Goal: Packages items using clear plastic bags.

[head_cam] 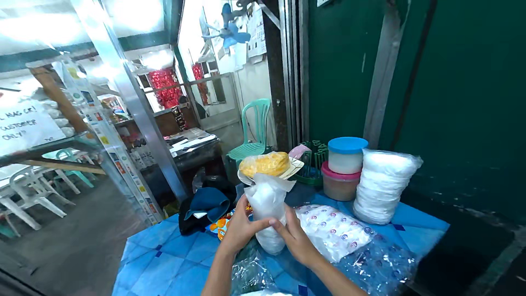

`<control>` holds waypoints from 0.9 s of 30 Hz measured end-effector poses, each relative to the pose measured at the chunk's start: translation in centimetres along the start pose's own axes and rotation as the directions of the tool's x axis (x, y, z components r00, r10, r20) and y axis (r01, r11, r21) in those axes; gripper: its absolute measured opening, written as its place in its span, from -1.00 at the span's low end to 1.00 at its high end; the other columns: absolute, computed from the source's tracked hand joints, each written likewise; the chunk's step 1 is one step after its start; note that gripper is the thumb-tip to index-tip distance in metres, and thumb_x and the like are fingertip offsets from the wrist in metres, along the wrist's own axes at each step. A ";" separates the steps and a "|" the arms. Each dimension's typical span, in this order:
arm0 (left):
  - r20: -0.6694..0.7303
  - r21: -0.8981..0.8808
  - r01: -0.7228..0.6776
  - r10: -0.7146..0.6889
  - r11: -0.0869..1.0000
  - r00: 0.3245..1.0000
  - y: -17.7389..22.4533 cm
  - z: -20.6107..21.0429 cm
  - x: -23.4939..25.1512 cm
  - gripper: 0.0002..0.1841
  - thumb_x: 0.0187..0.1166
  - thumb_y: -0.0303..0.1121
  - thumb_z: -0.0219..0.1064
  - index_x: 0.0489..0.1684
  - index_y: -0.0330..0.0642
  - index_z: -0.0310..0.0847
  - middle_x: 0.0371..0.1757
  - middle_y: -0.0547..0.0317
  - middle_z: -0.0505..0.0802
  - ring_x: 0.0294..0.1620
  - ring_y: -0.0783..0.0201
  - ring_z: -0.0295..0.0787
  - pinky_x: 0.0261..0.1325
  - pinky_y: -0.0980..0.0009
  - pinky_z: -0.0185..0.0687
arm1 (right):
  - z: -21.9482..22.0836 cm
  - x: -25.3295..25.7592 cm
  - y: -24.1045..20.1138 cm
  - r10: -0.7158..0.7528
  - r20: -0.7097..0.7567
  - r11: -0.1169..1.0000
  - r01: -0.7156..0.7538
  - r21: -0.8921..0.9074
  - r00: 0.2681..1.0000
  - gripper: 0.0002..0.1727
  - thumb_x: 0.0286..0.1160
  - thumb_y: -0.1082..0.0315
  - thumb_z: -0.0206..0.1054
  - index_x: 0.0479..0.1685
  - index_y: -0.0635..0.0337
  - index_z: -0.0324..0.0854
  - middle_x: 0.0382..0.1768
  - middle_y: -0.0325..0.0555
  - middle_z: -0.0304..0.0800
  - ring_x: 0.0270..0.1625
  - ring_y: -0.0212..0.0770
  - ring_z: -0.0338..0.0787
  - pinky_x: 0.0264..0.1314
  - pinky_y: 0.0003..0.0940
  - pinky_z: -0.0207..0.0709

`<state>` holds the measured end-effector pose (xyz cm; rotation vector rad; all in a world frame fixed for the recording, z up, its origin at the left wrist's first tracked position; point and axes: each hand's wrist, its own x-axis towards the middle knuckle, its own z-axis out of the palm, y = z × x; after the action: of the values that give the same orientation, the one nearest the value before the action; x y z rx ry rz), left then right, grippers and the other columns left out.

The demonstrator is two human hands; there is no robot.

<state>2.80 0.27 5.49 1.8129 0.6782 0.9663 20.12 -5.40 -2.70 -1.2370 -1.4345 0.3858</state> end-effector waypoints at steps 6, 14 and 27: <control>-0.148 -0.064 -0.041 0.031 0.997 0.988 -0.5 3.1 1.7 -0.11 0.11 -0.02 0.75 0.50 -0.14 0.42 0.08 0.09 0.87 0.07 0.24 0.87 0.19 0.18 0.83 | -2.9 0.6 0.1 0.012 0.105 0.978 -0.034 0.206 0.994 -0.10 0.46 -0.18 0.23 0.80 0.08 0.20 0.77 0.04 0.19 0.80 -0.06 0.19 0.80 0.04 0.13; -0.168 -0.048 -0.077 0.068 0.996 0.983 -4.0 4.1 0.3 -0.04 0.04 -0.10 0.74 0.51 -0.32 0.35 0.12 0.07 0.84 0.14 0.32 0.83 0.29 0.30 0.77 | -2.4 4.4 -6.7 0.089 -0.046 0.977 -0.078 0.197 0.995 0.23 0.00 -0.32 0.63 0.83 -0.18 0.08 0.49 0.00 0.55 0.41 -0.10 0.67 0.37 0.06 0.63; 0.087 0.001 -0.010 0.010 1.000 0.996 -1.1 1.4 -1.1 0.02 0.20 -0.19 0.64 0.75 -0.11 0.05 0.42 0.08 0.68 0.38 0.29 0.67 0.45 0.23 0.64 | -1.0 3.9 -6.5 0.099 -0.057 0.992 -0.094 0.090 0.993 0.11 -0.04 -0.07 0.73 0.63 0.15 0.23 0.12 -0.03 0.76 0.13 -0.22 0.80 0.22 -0.09 0.71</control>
<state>3.34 -0.83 3.76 1.8496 0.6168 0.8885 18.80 -5.11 4.86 -1.2401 -1.2956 0.4676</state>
